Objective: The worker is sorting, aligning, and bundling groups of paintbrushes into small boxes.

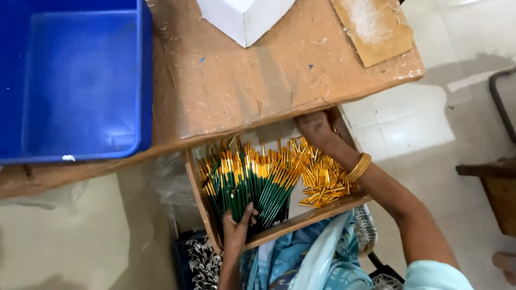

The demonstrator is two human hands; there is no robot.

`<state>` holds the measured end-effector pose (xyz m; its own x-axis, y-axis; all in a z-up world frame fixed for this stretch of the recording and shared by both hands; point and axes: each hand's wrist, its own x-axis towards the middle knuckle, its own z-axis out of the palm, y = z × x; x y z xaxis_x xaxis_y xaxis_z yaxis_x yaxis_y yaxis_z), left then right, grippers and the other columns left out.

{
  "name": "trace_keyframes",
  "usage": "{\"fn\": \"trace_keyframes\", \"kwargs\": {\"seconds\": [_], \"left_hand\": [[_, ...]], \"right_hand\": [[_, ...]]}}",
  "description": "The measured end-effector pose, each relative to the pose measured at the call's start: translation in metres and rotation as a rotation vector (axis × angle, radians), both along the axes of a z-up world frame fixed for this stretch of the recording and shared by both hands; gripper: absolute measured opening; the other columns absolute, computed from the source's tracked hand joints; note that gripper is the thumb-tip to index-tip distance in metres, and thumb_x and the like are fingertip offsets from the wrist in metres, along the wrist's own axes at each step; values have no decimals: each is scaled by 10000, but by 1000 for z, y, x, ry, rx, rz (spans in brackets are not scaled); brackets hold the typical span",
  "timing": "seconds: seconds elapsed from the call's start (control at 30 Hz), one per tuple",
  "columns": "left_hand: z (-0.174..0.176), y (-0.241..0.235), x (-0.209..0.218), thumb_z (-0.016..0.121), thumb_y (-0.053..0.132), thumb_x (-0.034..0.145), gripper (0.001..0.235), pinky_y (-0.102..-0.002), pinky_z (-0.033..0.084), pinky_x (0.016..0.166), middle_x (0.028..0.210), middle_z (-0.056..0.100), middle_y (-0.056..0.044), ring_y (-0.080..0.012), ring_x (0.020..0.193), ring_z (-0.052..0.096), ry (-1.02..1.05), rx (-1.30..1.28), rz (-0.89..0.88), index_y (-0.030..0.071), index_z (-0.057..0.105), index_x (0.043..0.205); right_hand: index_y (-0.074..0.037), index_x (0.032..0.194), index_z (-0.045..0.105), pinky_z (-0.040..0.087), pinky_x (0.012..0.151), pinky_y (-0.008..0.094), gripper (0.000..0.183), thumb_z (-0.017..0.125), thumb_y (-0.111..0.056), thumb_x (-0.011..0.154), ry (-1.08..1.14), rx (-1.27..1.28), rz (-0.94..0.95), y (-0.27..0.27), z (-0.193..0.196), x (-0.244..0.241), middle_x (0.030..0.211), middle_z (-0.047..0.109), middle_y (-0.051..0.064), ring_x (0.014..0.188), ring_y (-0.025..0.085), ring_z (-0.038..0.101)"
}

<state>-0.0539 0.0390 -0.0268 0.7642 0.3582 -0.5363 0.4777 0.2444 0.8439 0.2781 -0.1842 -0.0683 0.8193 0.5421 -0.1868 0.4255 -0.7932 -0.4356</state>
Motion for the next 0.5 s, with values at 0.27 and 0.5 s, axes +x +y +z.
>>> {"fn": "trace_keyframes", "kwargs": {"seconds": [0.27, 0.5], "left_hand": [[14, 1, 6, 727, 156, 938, 179, -298, 478, 510, 728, 712, -64, -124, 578, 609, -107, -90, 75, 11, 656, 1016], [33, -13, 38, 769, 75, 885, 382, -274, 400, 469, 772, 677, -103, -122, 606, 597, -239, -561, 91, -20, 640, 1232]], "right_hand": [[-35, 908, 744, 534, 544, 412, 109, 672, -72, 836, -658, 65, 297, 3, 30, -10, 752, 687, 144, 629, 263, 655], [9, 802, 642, 518, 639, 464, 68, 660, 55, 850, -491, 309, 162, -45, -33, -18, 751, 665, 162, 687, 311, 648]]}}
